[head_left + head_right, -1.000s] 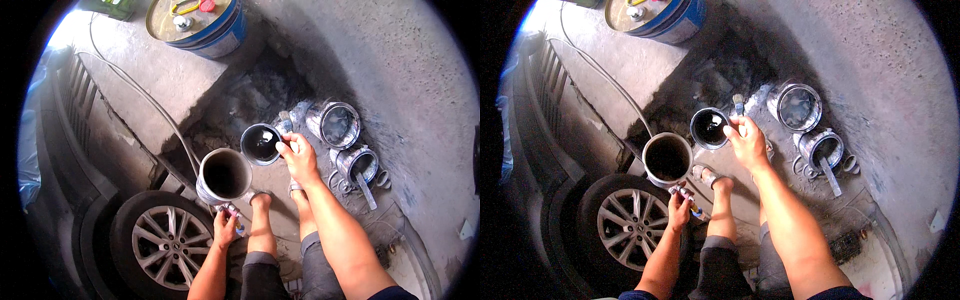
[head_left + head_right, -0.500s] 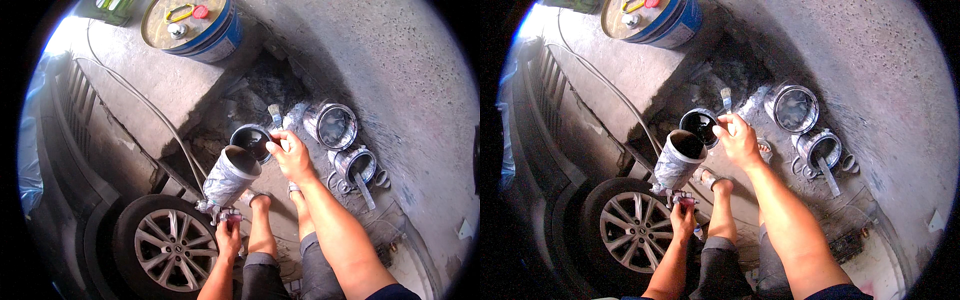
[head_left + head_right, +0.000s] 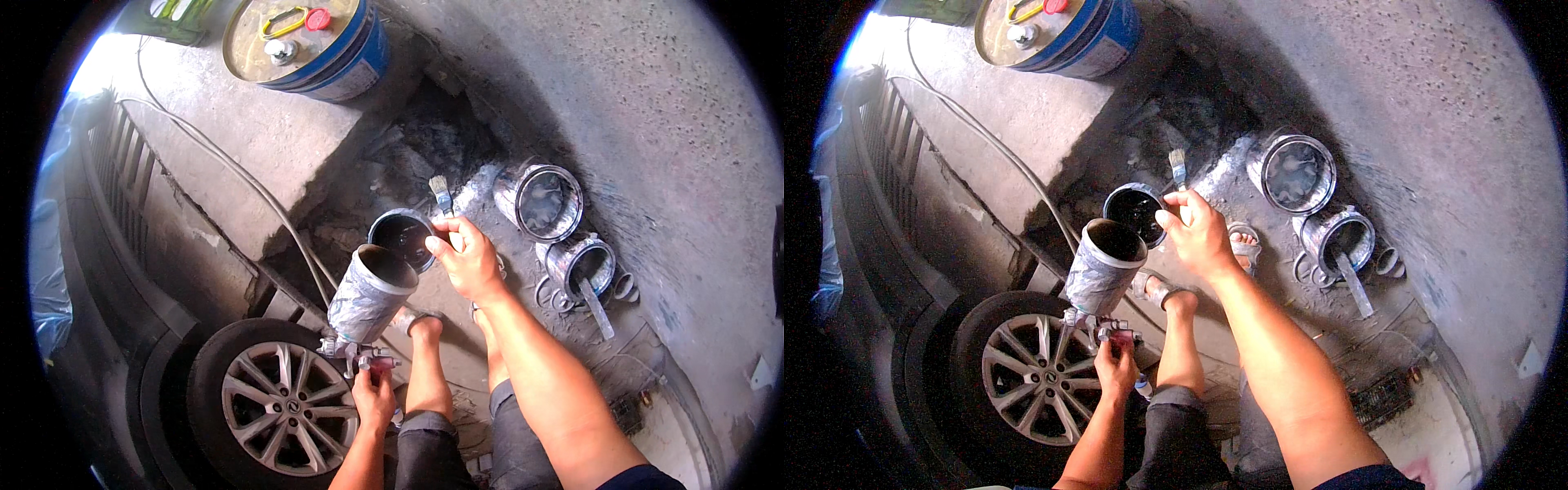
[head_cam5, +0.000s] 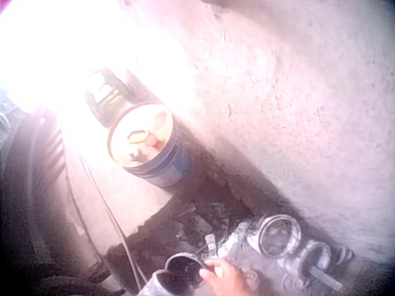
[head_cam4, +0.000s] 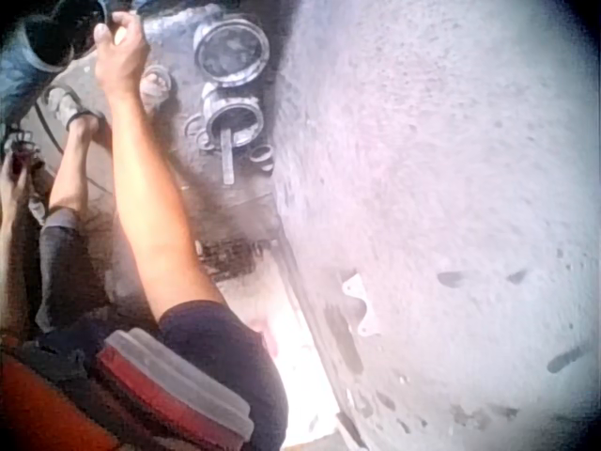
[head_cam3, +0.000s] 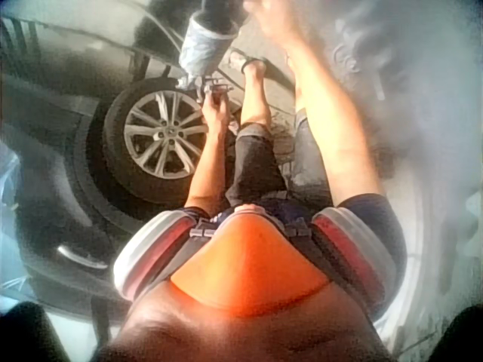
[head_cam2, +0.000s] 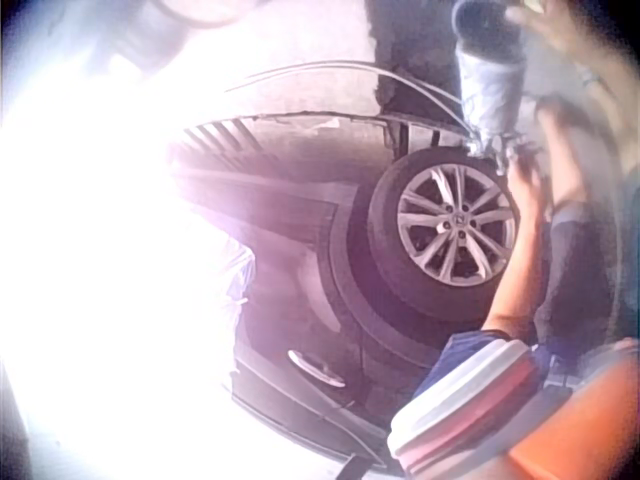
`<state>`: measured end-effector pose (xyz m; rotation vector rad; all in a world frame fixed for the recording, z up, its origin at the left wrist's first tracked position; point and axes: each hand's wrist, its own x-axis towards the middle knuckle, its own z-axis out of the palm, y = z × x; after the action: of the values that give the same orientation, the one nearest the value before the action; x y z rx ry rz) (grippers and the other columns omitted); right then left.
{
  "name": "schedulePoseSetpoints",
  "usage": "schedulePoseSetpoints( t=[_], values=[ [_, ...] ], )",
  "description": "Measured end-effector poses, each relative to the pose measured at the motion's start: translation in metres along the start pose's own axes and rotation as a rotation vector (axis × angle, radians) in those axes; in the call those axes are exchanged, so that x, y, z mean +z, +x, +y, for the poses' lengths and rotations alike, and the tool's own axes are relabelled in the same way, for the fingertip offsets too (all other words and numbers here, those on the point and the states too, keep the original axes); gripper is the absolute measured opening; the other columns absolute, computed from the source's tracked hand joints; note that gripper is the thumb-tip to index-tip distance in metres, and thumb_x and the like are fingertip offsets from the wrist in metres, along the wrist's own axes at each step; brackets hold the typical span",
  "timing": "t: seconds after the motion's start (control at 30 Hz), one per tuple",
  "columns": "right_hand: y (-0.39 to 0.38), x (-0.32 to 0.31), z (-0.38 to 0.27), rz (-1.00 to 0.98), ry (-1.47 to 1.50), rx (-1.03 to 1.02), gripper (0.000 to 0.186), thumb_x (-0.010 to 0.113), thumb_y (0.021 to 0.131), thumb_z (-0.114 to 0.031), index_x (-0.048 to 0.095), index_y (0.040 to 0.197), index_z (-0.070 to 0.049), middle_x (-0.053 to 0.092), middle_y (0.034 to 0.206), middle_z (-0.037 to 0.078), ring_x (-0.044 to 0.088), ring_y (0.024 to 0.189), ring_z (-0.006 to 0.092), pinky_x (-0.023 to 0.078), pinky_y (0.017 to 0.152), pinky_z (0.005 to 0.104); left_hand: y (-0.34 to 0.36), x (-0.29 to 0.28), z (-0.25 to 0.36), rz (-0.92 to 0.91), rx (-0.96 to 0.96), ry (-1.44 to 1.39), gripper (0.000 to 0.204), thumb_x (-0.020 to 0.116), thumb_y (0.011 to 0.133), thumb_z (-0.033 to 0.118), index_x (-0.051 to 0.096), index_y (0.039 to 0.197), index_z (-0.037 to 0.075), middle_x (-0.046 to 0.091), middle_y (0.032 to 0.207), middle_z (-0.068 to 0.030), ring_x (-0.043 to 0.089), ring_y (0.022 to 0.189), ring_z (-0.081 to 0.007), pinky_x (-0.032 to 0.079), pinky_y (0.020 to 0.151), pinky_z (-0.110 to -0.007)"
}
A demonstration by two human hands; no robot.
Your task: The person stirs paint in a spray gun cup with a brush, then pours paint from a can into the cup. They walk to a shelf, retrieve a plastic cup, and pour liquid from two jugs into the cup.
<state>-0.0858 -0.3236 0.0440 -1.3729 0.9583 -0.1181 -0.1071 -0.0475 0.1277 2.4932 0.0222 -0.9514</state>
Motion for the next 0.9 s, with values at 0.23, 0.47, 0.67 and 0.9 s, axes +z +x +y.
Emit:
schedulePoseSetpoints(
  t=[0.23,0.47,0.67,0.9],
  values=[
    [-0.005,0.006,-0.003,-0.001,0.053,0.044,0.027,0.069,0.083,-0.019,0.061,0.103,-0.002,0.068,0.091,0.008,0.063,0.084,0.0159,0.050,0.077,0.0305,0.014,-0.003,-0.035,-0.177,-0.149,-0.323,0.012,0.058,0.086,0.005,0.057,0.096,-0.001,0.058,0.075,-0.0053,0.054,0.067,-0.0121,0.045,0.060,-0.027],
    [-0.011,0.016,0.011,0.019,0.165,0.092,0.027,0.069,0.084,-0.019,0.062,0.104,-0.002,0.067,0.092,0.007,0.060,0.085,0.0129,0.048,0.077,0.0288,0.059,-0.006,-0.014,-0.113,-0.141,-0.301,0.018,0.069,0.085,0.016,0.060,0.082,0.001,0.057,0.067,-0.0010,0.050,0.063,-0.0098,0.043,0.058,-0.028],
    [-0.023,0.021,0.007,0.048,0.213,0.189,0.032,0.069,0.085,-0.021,0.060,0.107,0.000,0.067,0.092,0.007,0.060,0.083,0.0124,0.048,0.077,0.0274,0.102,-0.006,0.038,-0.136,0.036,-0.500,0.016,0.058,0.093,0.016,0.059,0.089,0.001,0.061,0.078,-0.0027,0.054,0.072,-0.0110,0.046,0.066,-0.029],
    [-0.037,0.035,-0.009,-0.002,0.251,0.247,0.034,0.068,0.086,-0.022,0.059,0.110,0.000,0.066,0.094,0.007,0.060,0.078,0.0108,0.049,0.074,0.0253,0.127,-0.006,0.058,-0.075,0.128,-0.717,0.016,0.061,0.092,0.022,0.055,0.096,0.008,0.054,0.073,0.0005,0.043,0.058,-0.0062,0.036,0.051,-0.024]
  ],
)
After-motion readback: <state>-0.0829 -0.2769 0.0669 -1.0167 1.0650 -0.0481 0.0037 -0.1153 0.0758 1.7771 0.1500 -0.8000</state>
